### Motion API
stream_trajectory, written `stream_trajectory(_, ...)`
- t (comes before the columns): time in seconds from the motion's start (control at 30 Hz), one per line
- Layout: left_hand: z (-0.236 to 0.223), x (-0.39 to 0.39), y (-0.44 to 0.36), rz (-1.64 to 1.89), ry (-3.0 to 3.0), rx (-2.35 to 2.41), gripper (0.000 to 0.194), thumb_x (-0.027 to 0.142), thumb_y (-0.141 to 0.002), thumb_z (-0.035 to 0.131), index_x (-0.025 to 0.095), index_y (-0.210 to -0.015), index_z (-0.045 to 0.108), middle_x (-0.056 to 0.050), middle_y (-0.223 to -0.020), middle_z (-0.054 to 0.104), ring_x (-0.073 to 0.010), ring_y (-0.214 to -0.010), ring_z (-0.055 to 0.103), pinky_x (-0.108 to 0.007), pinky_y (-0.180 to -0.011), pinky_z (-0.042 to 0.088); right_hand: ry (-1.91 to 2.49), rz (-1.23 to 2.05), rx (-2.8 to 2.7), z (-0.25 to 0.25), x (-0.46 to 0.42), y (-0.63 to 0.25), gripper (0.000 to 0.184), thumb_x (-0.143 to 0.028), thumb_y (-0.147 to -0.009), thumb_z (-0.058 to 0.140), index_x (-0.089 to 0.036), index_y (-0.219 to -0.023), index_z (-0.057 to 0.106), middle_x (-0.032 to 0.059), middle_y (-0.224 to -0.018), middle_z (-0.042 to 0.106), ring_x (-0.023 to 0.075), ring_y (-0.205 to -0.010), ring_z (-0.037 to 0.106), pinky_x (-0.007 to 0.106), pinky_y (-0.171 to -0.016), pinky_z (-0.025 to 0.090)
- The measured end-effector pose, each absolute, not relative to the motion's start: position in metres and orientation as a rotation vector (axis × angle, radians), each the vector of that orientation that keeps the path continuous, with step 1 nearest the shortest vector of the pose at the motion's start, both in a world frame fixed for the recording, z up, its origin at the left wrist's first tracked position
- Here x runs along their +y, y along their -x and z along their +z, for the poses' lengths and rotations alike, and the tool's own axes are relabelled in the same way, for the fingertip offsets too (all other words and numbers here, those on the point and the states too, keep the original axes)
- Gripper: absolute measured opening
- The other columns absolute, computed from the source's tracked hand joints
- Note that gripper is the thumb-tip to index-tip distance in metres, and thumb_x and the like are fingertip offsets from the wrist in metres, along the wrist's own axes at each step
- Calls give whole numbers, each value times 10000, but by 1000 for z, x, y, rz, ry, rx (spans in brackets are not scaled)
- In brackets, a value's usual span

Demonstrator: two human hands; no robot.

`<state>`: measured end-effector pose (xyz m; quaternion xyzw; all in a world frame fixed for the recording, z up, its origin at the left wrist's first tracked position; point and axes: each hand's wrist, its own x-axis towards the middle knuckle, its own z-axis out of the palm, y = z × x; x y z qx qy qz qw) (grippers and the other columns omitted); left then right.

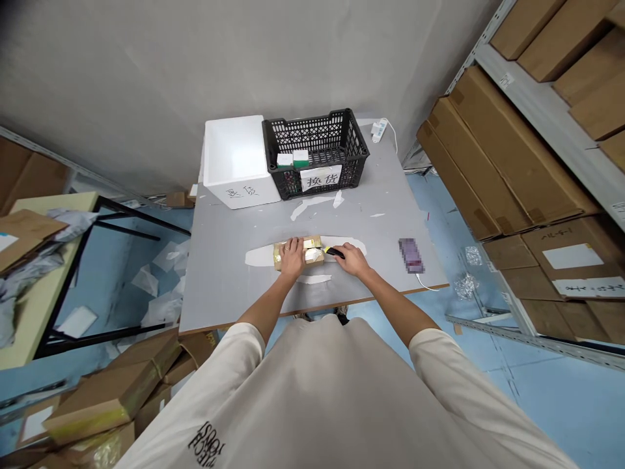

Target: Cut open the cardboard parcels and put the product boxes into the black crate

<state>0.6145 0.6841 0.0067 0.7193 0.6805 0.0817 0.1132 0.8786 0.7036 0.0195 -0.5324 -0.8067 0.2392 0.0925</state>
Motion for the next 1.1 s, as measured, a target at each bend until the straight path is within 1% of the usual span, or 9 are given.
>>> stream_trajectory(0.13, 7, 684, -615, 255, -2091, 1987, 549, 329, -1061, 305, 229, -1591, 410, -154, -1576, 480, -309, -1499, 352, -518, -1221, 237, 1595, 666, -2391, 15, 704, -883, 415, -384, -1011, 576, -263, -1398, 665, 110, -1227, 689, 296, -1146, 626, 409, -997, 475)
stream_trajectory(0.27, 7, 684, -614, 287, -2077, 1986, 542, 318, -1058, 316, 229, -1583, 418, -154, -1567, 489, -308, -1490, 362, -524, -1210, 246, 1565, 715, -2368, 11, 707, -879, 414, -396, -1013, 573, -261, -1391, 676, 101, -1186, 697, 280, -1106, 644, 372, -939, 500)
stream_trajectory(0.37, 5, 684, -614, 325, -2074, 1980, 537, 312, -1059, 310, 210, -1573, 429, -166, -1552, 502, -312, -1477, 379, -533, -1198, 258, 1525, 722, -2390, 7, 712, -880, 417, -404, -1016, 567, -268, -1396, 672, 98, -1175, 695, 273, -1097, 644, 365, -942, 496)
stream_trajectory(0.47, 3, 685, -613, 333, -2069, 1969, 534, 318, -1060, 308, 217, -1568, 438, -166, -1550, 505, -313, -1469, 394, -533, -1196, 263, 1498, 656, -2441, 5, 718, -892, 431, -408, -1017, 557, -266, -1409, 663, 112, -1197, 687, 293, -1108, 630, 394, -951, 478)
stream_trajectory(0.6, 2, 685, -614, 341, -2064, 1980, 539, 324, -1062, 303, 214, -1573, 437, -166, -1565, 492, -310, -1490, 374, -532, -1210, 248, 1468, 581, -2470, 6, 723, -910, 441, -406, -1023, 530, -252, -1421, 642, 133, -1241, 675, 318, -1141, 603, 421, -939, 446)
stream_trajectory(0.8, -3, 681, -612, 326, -2107, 1970, 548, 326, -1064, 290, 208, -1581, 428, -160, -1581, 484, -304, -1498, 369, -527, -1208, 259, 1379, 569, -2525, 4, 728, -900, 428, -402, -1028, 508, -230, -1402, 626, 136, -1278, 670, 321, -1160, 573, 444, -963, 397)
stream_trajectory(0.97, -9, 681, -613, 348, -2122, 1993, 551, 343, -1065, 277, 186, -1564, 451, -166, -1566, 498, -310, -1492, 387, -526, -1216, 263, 1495, 562, -2450, 3, 746, -903, 421, -389, -1006, 525, -231, -1378, 642, 147, -1245, 671, 334, -1147, 568, 448, -947, 400)
stream_trajectory(1.1, -11, 680, -614, 386, -2130, 1979, 579, 361, -1047, 328, 152, -1580, 419, -175, -1591, 463, -313, -1529, 341, -522, -1250, 230, 1550, 588, -2400, 3, 751, -919, 430, -387, -970, 567, -222, -1359, 646, 147, -1239, 662, 346, -1153, 572, 461, -954, 427)
